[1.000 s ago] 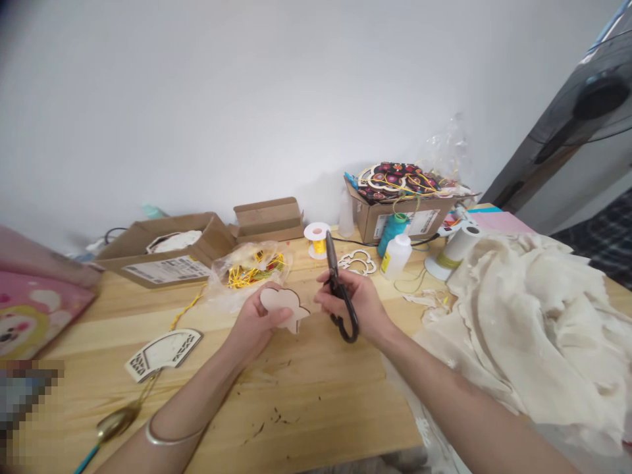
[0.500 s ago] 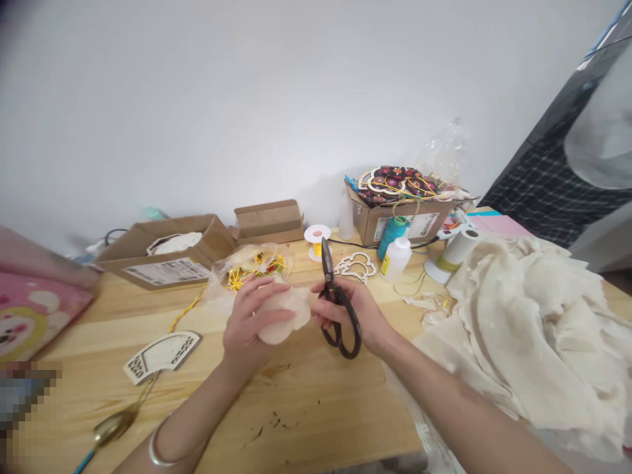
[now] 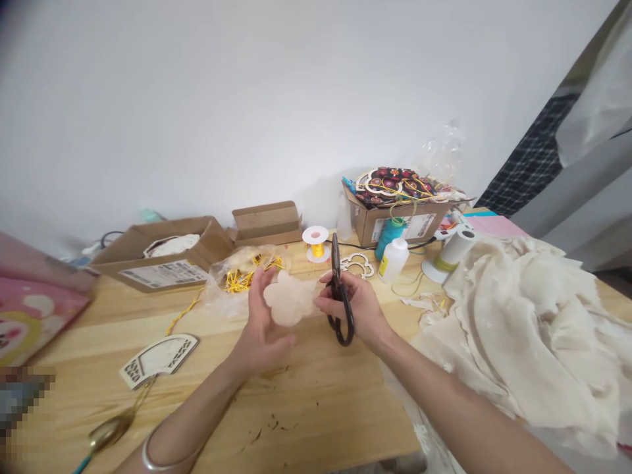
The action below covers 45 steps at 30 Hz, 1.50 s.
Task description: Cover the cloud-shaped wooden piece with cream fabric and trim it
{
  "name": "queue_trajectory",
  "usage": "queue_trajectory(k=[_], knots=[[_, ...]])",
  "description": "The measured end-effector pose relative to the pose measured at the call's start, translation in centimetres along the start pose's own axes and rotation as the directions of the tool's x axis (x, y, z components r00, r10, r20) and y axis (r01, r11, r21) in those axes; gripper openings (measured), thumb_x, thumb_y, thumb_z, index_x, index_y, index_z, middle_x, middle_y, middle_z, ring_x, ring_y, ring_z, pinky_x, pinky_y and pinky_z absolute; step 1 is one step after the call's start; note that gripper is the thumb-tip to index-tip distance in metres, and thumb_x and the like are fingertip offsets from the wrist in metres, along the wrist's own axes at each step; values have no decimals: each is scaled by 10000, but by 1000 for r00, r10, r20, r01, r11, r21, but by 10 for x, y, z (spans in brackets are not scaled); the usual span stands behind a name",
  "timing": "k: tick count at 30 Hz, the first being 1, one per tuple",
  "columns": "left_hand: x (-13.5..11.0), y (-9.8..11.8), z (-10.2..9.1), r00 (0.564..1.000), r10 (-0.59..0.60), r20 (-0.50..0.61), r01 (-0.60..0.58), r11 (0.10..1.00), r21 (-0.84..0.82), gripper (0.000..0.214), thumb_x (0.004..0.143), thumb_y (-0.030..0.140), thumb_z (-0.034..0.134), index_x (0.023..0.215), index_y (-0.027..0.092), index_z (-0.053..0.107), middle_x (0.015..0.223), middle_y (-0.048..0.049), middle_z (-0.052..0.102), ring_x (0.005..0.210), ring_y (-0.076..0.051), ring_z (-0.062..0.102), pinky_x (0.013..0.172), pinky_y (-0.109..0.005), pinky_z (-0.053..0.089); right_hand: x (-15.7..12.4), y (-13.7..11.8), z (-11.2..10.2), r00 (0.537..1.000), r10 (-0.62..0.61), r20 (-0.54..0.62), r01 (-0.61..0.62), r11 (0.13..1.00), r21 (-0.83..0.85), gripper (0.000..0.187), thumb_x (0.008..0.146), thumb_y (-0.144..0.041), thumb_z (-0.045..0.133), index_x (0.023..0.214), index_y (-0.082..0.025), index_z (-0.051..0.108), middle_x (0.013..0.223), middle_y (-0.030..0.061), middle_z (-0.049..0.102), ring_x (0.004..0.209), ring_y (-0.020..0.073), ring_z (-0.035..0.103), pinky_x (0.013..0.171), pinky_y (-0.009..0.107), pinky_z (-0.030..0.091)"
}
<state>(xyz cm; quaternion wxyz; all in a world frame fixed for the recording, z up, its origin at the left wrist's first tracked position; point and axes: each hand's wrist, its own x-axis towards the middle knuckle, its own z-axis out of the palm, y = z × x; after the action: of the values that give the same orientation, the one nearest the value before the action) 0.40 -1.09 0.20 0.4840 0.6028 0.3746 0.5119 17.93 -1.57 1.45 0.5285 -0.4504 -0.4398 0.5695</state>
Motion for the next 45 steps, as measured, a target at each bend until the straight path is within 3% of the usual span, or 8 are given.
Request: queue_trajectory(k=[2,6,9,15,22,25,35,45], knots=[[1,0,5,967,-248,64,256,921,-294,984,540,198,754,1336,355,197,1310,-91,428,1099,-260,506,833,-397,463,2,2,-1,999,-31,13,31,998,-50,410,517,-293,771,838,-193,537,635,-39,568,510,85,498,467,214,404],[2,0,8,851,-505,141,513,744,-428,525,596,198,729,1090,188,550,1003,-80,650,865,-204,616,686,-306,520,2,4,0,991,-119,60,128,975,-183,355,570,-344,732,834,-188,551,617,-32,545,526,91,498,469,219,396],[3,2,5,853,-521,35,474,746,-468,341,565,168,746,889,145,640,881,-53,686,801,-180,625,638,-261,520,1,-1,-4,984,-164,73,177,951,-252,378,629,-411,679,904,-189,543,676,3,565,572,114,521,487,237,406],[6,5,-3,882,-462,-94,351,777,-522,306,558,153,748,847,147,648,855,-38,691,791,-177,634,603,-245,526,-1,-14,-17,935,-316,158,354,838,-415,413,705,-487,583,999,-210,493,775,36,550,727,167,544,591,264,430],[5,6,-5,890,-441,-115,337,806,-486,295,545,169,754,824,137,663,811,-40,695,764,-177,633,592,-253,525,2,-8,-23,890,-314,329,434,368,-822,291,749,-416,558,884,-162,598,652,21,519,578,135,467,539,243,365],[5,4,-4,896,-431,-107,336,815,-471,280,542,177,755,808,150,672,796,-29,703,737,-164,630,600,-255,524,1,-6,-21,877,-269,398,465,267,-844,259,757,-413,548,784,-164,611,591,9,504,535,122,441,505,224,330],[4,3,-3,908,-413,-76,334,819,-466,247,573,148,735,813,164,678,796,-10,701,700,-136,615,606,-252,519,0,-2,-22,831,-287,476,536,190,-822,265,772,-388,537,801,-137,617,545,-1,479,493,105,411,480,205,296],[4,2,-5,918,-387,-84,312,837,-449,201,587,147,728,780,150,673,783,-15,693,701,-139,610,575,-237,516,1,-4,-23,859,-244,451,506,258,-823,250,758,-390,557,762,-147,617,524,-25,438,486,97,398,482,203,293]])
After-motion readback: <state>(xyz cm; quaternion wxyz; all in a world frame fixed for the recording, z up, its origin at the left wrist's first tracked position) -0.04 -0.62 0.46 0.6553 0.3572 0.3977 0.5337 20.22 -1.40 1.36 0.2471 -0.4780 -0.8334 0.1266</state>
